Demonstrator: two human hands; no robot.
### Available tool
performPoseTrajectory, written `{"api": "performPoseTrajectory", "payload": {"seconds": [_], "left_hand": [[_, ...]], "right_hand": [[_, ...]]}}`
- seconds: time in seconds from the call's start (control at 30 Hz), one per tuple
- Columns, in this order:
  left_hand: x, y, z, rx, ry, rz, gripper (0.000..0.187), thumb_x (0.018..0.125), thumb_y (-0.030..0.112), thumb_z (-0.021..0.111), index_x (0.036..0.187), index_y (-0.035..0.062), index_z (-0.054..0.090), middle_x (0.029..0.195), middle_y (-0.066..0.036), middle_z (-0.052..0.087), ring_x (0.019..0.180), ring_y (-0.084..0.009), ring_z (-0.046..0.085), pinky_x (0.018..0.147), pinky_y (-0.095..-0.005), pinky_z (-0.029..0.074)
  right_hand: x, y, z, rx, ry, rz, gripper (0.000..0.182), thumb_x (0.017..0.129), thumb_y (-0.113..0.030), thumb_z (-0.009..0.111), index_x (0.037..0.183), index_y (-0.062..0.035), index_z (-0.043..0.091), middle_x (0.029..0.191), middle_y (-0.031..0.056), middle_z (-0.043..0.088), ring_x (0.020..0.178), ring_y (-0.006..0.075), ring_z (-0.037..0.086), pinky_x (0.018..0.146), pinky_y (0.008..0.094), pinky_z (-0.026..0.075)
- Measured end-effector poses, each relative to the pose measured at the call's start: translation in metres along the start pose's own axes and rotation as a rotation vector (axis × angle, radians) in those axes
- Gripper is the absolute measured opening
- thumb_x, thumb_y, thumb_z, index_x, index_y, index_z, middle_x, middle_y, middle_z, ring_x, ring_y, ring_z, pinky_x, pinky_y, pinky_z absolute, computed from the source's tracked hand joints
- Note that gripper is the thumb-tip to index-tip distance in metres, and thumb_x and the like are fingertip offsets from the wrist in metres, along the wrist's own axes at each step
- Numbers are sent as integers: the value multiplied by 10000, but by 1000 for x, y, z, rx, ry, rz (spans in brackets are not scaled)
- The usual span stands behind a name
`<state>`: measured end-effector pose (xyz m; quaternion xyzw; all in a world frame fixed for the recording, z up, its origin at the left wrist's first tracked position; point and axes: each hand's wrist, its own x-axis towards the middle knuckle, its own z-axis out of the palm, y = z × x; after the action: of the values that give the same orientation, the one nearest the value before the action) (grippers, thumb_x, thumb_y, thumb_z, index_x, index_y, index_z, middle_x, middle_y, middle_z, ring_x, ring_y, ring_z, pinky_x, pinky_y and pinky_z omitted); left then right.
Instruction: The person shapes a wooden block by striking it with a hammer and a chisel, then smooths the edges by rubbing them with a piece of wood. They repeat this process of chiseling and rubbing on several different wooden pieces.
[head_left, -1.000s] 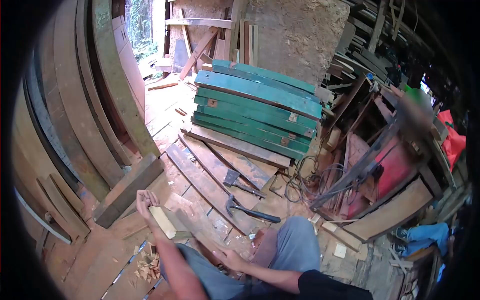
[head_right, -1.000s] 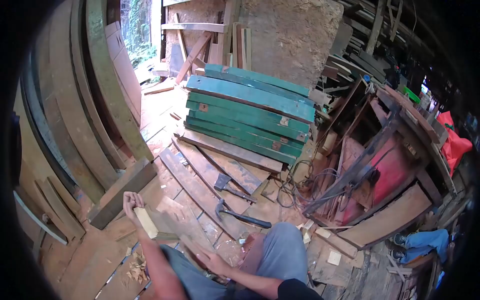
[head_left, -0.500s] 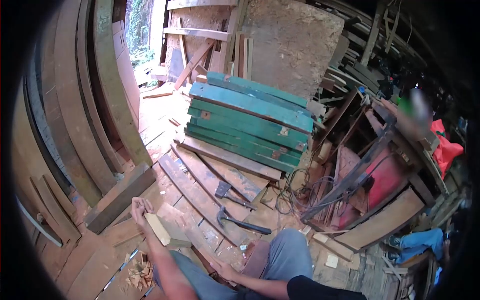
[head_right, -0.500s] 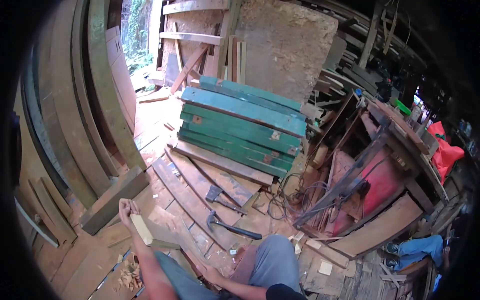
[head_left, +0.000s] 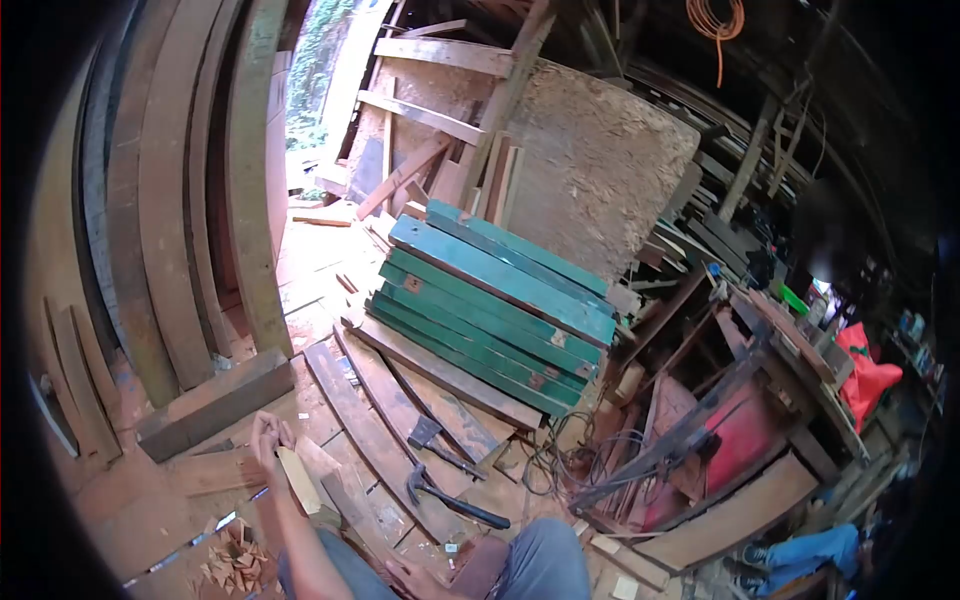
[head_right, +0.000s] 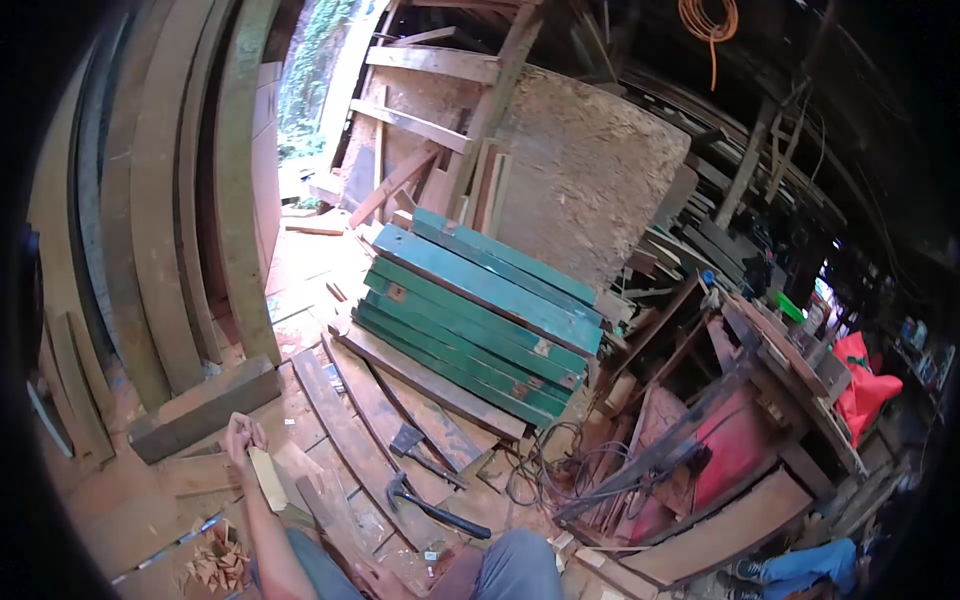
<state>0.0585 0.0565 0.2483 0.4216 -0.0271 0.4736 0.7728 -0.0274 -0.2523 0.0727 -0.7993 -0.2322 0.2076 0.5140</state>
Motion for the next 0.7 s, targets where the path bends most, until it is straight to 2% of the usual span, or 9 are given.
{"api": "performPoseTrajectory", "payload": {"seconds": [0.1,0.27,0.33,0.4,0.43,0.47,0.57,0.63,0.7], "left_hand": [[-1,11,4,4,23,-37,112,828,132,458,777,62,387,623,-6,330,508,-94,351,470,-233,286],[-2,10,-8,67,-20,-41,180,839,217,506,800,62,423,618,-9,357,515,-100,342,473,-238,277],[-3,10,-16,116,-21,-76,210,830,252,525,804,65,431,616,-8,365,523,-103,344,472,-242,274],[-4,5,-32,85,45,-80,241,805,275,557,787,77,420,644,3,345,548,-102,350,494,-243,265],[-7,19,-19,60,56,-62,240,816,263,556,773,80,406,656,2,339,560,-98,348,499,-242,261],[-6,16,-29,51,63,-27,242,832,259,545,768,80,395,657,0,344,572,-95,350,506,-240,260],[-5,19,-37,46,-107,-58,213,856,228,504,778,63,395,636,-2,337,579,-103,364,534,-242,259],[-5,25,-28,27,-132,-52,207,860,228,485,782,55,402,624,-7,350,580,-117,364,542,-250,271],[-8,30,-27,4,-103,-67,223,858,249,474,784,50,404,624,-15,365,583,-126,364,551,-253,281]], "right_hand": [[6,51,28,44,16,-27,450,994,-283,523,1406,-105,485,1324,239,557,1192,437,534,1019,568,392],[6,-18,-4,239,-16,36,458,999,-390,507,1323,-72,558,767,72,574,694,173,548,634,335,448],[6,-36,-13,154,-91,116,446,1001,-405,504,1250,-49,603,658,45,580,601,123,558,559,292,459],[6,-15,-3,8,-94,133,422,1001,-390,506,1118,-12,651,691,82,605,636,150,586,585,314,475],[7,5,11,-122,91,-75,426,999,-395,505,1130,-7,624,756,130,636,657,213,616,593,361,494],[7,17,12,-150,89,-65,431,1005,-396,486,1197,-23,586,756,145,646,641,226,629,589,375,502],[20,-33,-20,78,-267,520,500,1023,-402,428,1397,-73,475,755,189,677,595,265,668,575,416,527],[21,-72,-25,89,-261,317,504,1026,-378,431,1461,-124,395,870,191,684,754,281,683,678,421,530],[22,-48,-6,9,-53,-92,519,1023,-374,445,1488,-159,363,794,154,667,699,232,669,620,371,519]]}}
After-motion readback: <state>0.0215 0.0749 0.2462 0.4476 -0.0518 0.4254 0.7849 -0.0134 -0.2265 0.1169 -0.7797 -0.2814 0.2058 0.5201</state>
